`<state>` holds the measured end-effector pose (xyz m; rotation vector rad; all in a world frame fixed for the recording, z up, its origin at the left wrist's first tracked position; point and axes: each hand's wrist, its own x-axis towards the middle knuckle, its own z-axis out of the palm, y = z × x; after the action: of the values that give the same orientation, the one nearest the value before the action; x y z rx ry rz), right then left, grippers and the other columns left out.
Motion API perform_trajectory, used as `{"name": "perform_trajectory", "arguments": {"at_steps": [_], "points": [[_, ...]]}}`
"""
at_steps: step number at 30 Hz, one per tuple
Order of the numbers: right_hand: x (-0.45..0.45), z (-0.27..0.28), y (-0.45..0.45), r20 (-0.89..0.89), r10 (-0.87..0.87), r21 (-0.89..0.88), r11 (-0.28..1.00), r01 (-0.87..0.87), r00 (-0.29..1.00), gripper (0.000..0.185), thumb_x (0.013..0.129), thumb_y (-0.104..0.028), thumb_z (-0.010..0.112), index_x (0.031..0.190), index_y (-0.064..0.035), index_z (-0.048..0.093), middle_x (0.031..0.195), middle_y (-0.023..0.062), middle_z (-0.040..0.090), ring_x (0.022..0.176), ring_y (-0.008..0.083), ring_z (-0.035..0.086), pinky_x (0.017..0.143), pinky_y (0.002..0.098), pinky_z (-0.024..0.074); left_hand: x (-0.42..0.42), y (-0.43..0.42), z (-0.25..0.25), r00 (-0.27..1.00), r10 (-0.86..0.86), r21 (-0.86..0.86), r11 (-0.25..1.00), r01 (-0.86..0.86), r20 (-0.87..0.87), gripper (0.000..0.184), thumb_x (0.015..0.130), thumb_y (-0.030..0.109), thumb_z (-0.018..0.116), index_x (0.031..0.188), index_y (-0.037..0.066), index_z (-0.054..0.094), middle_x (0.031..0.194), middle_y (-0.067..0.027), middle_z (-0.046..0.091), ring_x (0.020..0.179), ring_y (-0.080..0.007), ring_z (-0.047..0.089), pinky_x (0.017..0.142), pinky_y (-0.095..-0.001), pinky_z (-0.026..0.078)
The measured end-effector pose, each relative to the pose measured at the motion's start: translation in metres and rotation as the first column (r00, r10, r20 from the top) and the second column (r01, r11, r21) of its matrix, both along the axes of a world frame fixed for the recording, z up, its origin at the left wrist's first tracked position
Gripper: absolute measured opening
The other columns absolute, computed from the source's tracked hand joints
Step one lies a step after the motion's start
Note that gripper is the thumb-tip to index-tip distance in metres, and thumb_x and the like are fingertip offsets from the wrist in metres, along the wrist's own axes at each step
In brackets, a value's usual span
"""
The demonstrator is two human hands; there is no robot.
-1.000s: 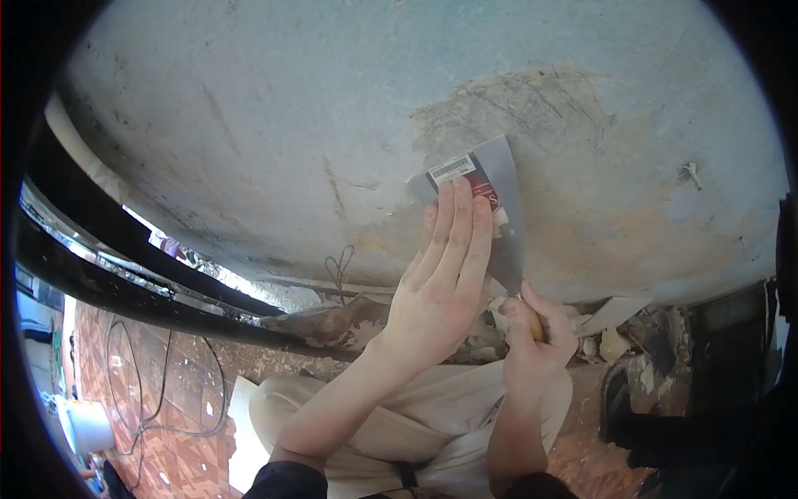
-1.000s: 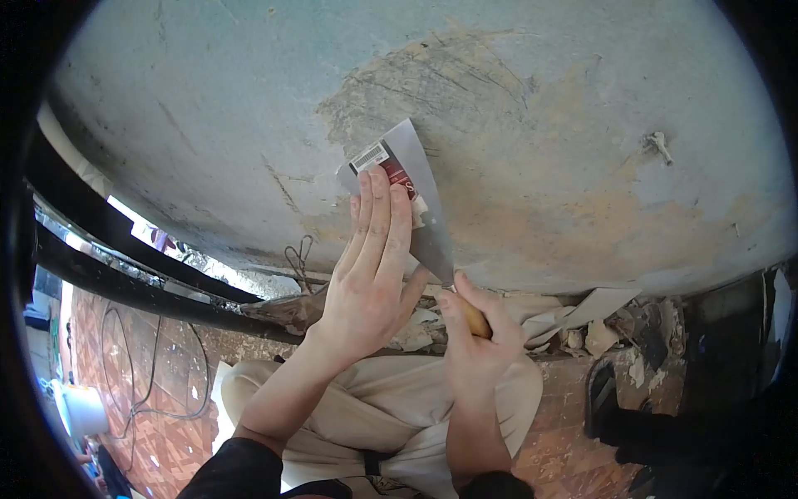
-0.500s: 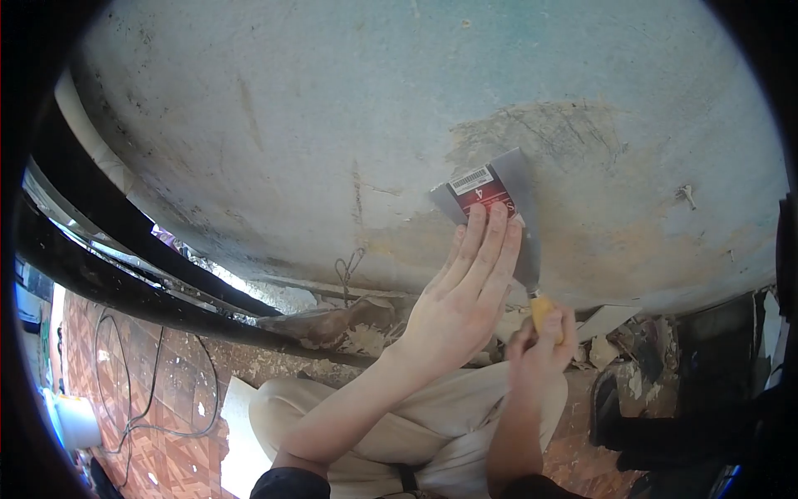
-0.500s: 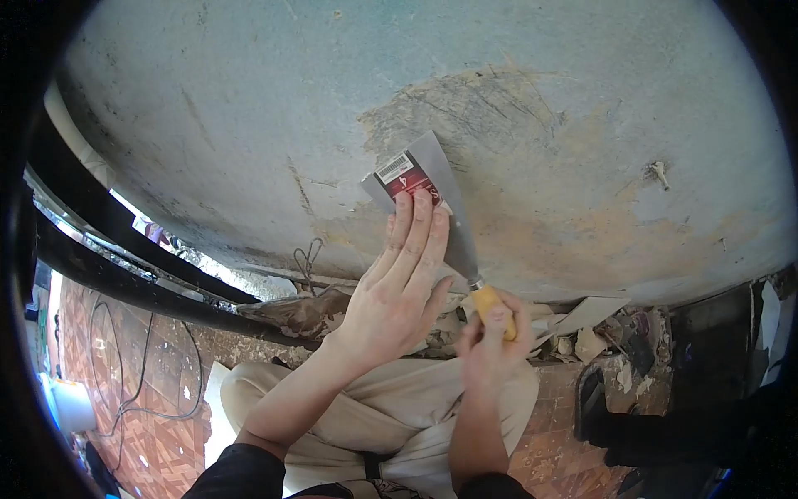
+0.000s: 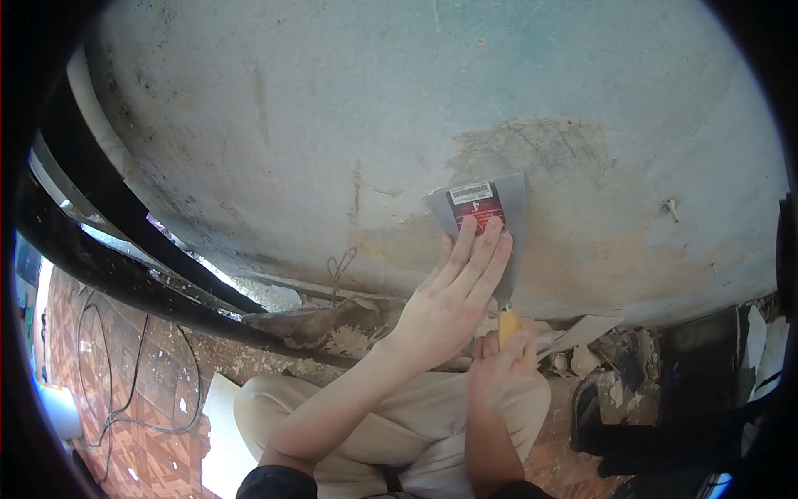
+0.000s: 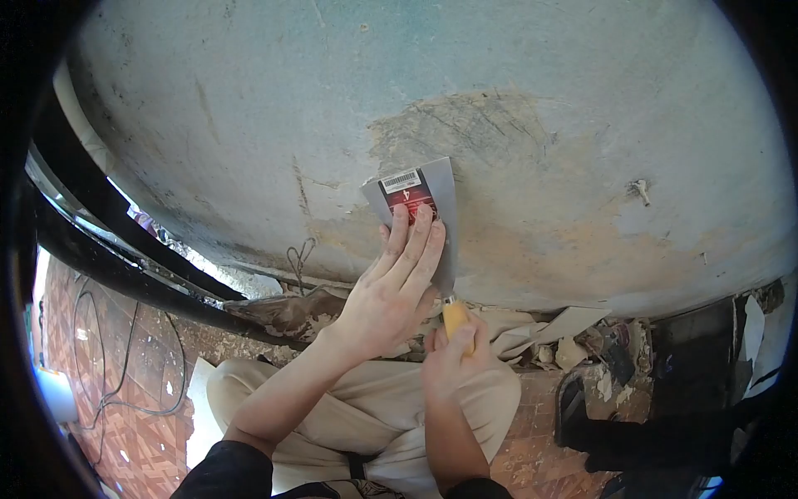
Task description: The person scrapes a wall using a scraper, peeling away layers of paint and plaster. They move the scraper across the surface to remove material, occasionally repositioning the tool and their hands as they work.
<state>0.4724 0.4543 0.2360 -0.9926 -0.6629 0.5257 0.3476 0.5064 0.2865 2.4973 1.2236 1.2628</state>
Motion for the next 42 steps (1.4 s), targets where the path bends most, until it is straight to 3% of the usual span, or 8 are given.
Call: {"name": "perform_trajectory", "arguments": {"at_steps": [6,11,13,15,19,20,23,42], "points": [[0.022,-0.01,0.003,0.487,-0.117,-0.075,0.982,0.175,0.865,0.028,0.101,-0.03,0.049,0.1,-0.0025,0.056,0.073,0.0016,0.051,0.049,0.0077,0.041,0.043,0.0224,0.0349,-0.003,0.001,0.001,0.998,0.022,0.052,0.998,-0.018,-0.066,0.072,0.082,0.012,0.063,0.145,-0.004,0.033,0.152,-0.0235,0.03,0.141,-0.0409,0.028,0.111,-0.0552,0.029],[0.041,0.016,0.004,-0.18,0.04,-0.129,0.99,-0.064,0.983,0.025,0.098,-0.022,0.05,0.114,-0.0029,0.056,0.075,0.0055,0.049,0.056,0.0173,0.046,0.052,0.0322,0.0414,-0.009,-0.004,0.003,0.974,0.13,0.154,0.983,-0.102,-0.185,0.073,0.079,0.016,0.065,0.142,-0.006,0.036,0.151,-0.0248,0.031,0.141,-0.0405,0.028,0.112,-0.0524,0.028],[0.008,-0.009,0.0,0.626,-0.231,-0.049,0.941,0.334,0.745,0.031,0.099,-0.024,0.049,0.121,-0.0016,0.053,0.075,0.0043,0.047,0.056,0.0164,0.045,0.053,0.0306,0.0425,-0.008,0.0,0.001,0.99,0.104,0.104,0.99,-0.094,-0.098,0.075,0.078,0.02,0.066,0.142,-0.006,0.037,0.151,-0.0249,0.032,0.142,-0.0389,0.029,0.113,-0.0517,0.027],[-0.019,-0.003,-0.018,-0.374,0.147,-0.409,0.86,-0.305,0.916,0.033,0.098,-0.021,0.048,0.123,-0.0003,0.052,0.08,0.0085,0.054,0.063,0.0231,0.051,0.061,0.0362,0.0464,-0.003,0.002,0.003,0.991,0.092,0.125,0.989,-0.08,-0.096,0.074,0.078,0.019,0.065,0.142,-0.007,0.036,0.15,-0.025,0.032,0.142,-0.0386,0.029,0.113,-0.0509,0.027],[0.023,0.03,-0.014,-0.111,0.069,-0.303,0.948,-0.1,0.991,0.039,0.096,-0.033,0.054,0.115,0.0014,0.052,0.096,0.0161,0.058,0.081,0.0261,0.055,0.061,0.0362,0.0465,-0.012,-0.001,0.002,0.986,0.061,0.159,0.987,-0.036,-0.156,0.074,0.077,0.016,0.063,0.142,-0.008,0.036,0.149,-0.0249,0.034,0.142,-0.0378,0.029,0.114,-0.0505,0.027],[0.006,0.001,-0.004,0.582,-0.097,-0.13,0.969,0.211,0.807,0.034,0.101,-0.033,0.046,0.091,-0.0015,0.054,0.061,-0.0008,0.042,0.049,0.0102,0.04,0.044,0.0237,0.0311,-0.011,0.0,0.001,0.99,0.065,0.139,0.989,-0.047,-0.127,0.074,0.077,0.016,0.062,0.142,-0.007,0.037,0.149,-0.024,0.034,0.142,-0.0366,0.029,0.114,-0.0511,0.027],[-0.02,-0.02,0.002,-0.14,-0.017,-0.46,0.887,-0.049,0.99,0.029,0.101,-0.03,0.046,0.092,-0.0033,0.054,0.062,-0.0019,0.043,0.048,0.0103,0.04,0.043,0.0237,0.0314,-0.005,0.003,0.003,0.989,0.087,0.108,0.991,-0.074,-0.124,0.07,0.078,0.016,0.06,0.141,-0.006,0.039,0.15,-0.022,0.034,0.142,-0.0341,0.03,0.114,-0.0519,0.025],[0.01,0.01,-0.008,0.092,0.297,-0.092,0.953,-0.289,0.95,0.034,0.099,-0.026,0.055,0.122,-0.0002,0.055,0.068,-0.0011,0.045,0.049,0.0067,0.038,0.042,0.022,0.0289,-0.018,0.002,0.007,0.992,-0.026,0.115,0.993,0.041,-0.127,0.061,0.084,0.009,0.052,0.142,-0.004,0.04,0.15,-0.0173,0.037,0.142,-0.0296,0.033,0.114,-0.0492,0.027]]}}
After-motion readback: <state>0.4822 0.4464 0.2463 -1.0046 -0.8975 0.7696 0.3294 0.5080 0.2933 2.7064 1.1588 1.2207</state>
